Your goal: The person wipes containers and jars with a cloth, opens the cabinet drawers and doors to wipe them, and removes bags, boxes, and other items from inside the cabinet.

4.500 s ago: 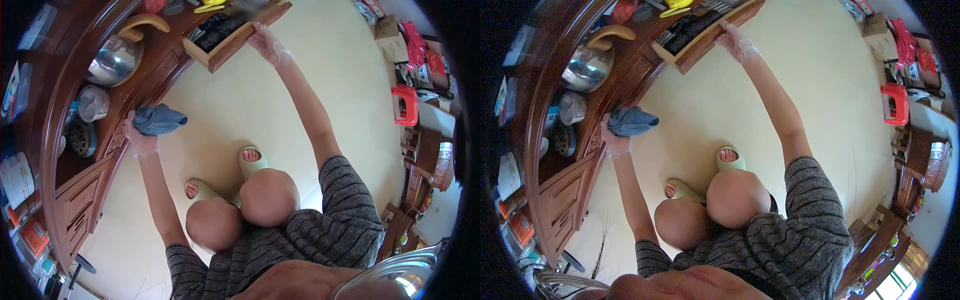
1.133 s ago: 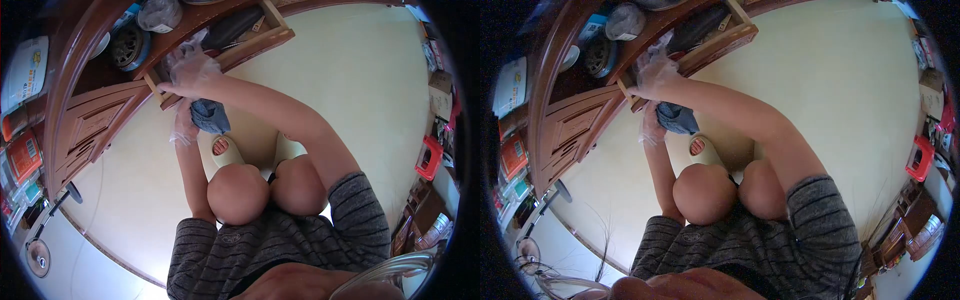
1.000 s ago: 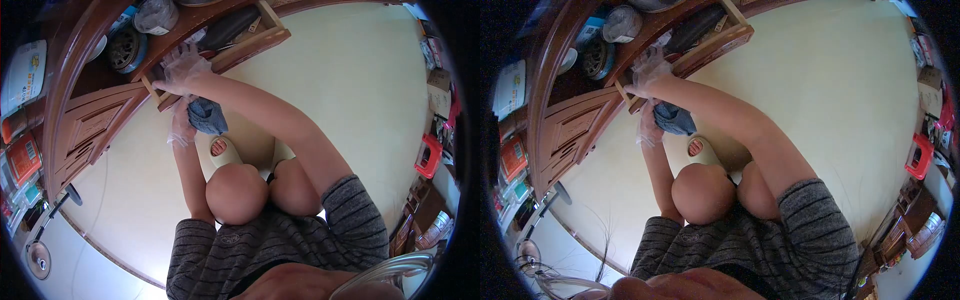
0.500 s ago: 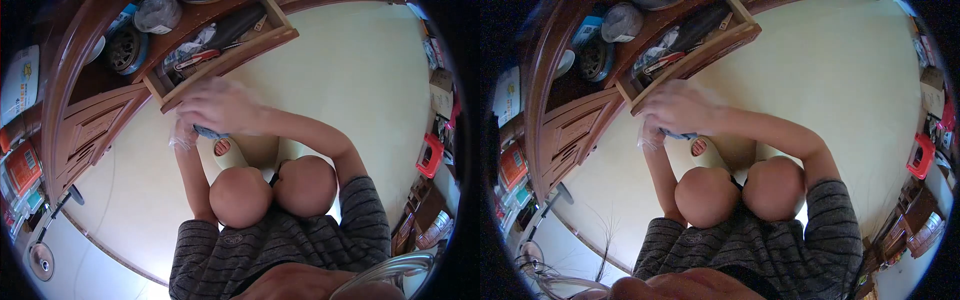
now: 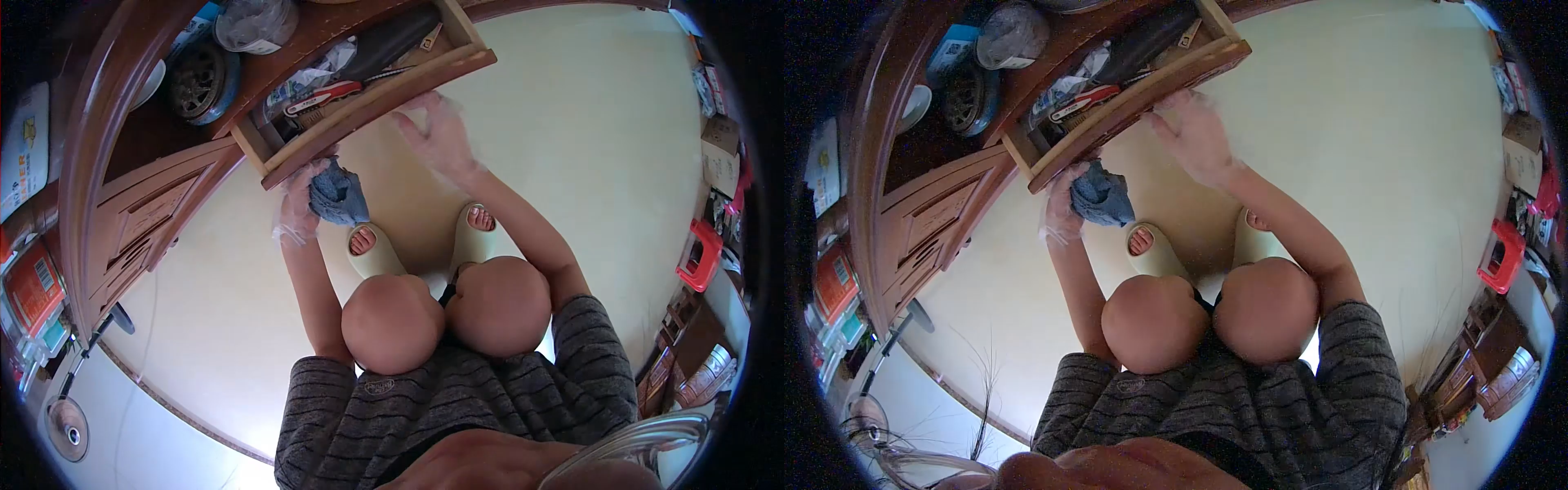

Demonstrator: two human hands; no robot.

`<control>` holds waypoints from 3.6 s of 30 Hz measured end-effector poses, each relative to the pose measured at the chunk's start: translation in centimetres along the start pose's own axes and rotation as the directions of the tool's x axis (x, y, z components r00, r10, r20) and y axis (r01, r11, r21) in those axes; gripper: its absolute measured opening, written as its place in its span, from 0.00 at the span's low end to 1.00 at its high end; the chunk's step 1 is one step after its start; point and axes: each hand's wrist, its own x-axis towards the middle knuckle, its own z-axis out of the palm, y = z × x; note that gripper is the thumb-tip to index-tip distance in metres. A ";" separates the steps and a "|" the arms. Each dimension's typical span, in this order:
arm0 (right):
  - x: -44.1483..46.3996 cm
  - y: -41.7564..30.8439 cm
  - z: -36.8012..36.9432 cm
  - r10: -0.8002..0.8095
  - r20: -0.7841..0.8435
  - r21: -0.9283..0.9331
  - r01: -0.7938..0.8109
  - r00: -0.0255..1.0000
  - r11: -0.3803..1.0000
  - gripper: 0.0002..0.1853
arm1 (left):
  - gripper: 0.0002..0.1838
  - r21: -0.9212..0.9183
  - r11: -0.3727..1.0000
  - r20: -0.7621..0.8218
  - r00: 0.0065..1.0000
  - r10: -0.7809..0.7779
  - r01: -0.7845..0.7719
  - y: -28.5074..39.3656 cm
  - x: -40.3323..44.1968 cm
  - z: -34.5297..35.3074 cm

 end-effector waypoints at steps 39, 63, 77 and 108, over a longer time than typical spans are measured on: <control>4.5 10.5 -8.8 0.580 0.024 0.281 -0.562 0.814 0.778 0.23 | 0.22 0.345 0.937 0.117 0.993 0.025 -0.064 6.1 3.5 -2.3; 9.1 17.1 -29.8 0.373 0.145 -0.736 -0.152 0.917 0.660 0.14 | 0.26 0.516 0.854 0.360 0.921 -0.148 -0.064 2.0 5.9 3.8; 11.3 27.0 -42.8 0.498 -0.089 -0.079 -0.504 0.863 0.860 0.19 | 0.27 0.701 0.700 0.155 0.930 -0.333 0.134 2.5 6.5 12.8; 21.4 37.3 -64.6 0.178 -0.570 0.462 0.134 0.802 0.877 0.15 | 0.25 0.613 0.777 -0.153 0.987 -0.058 0.141 -4.8 5.0 27.3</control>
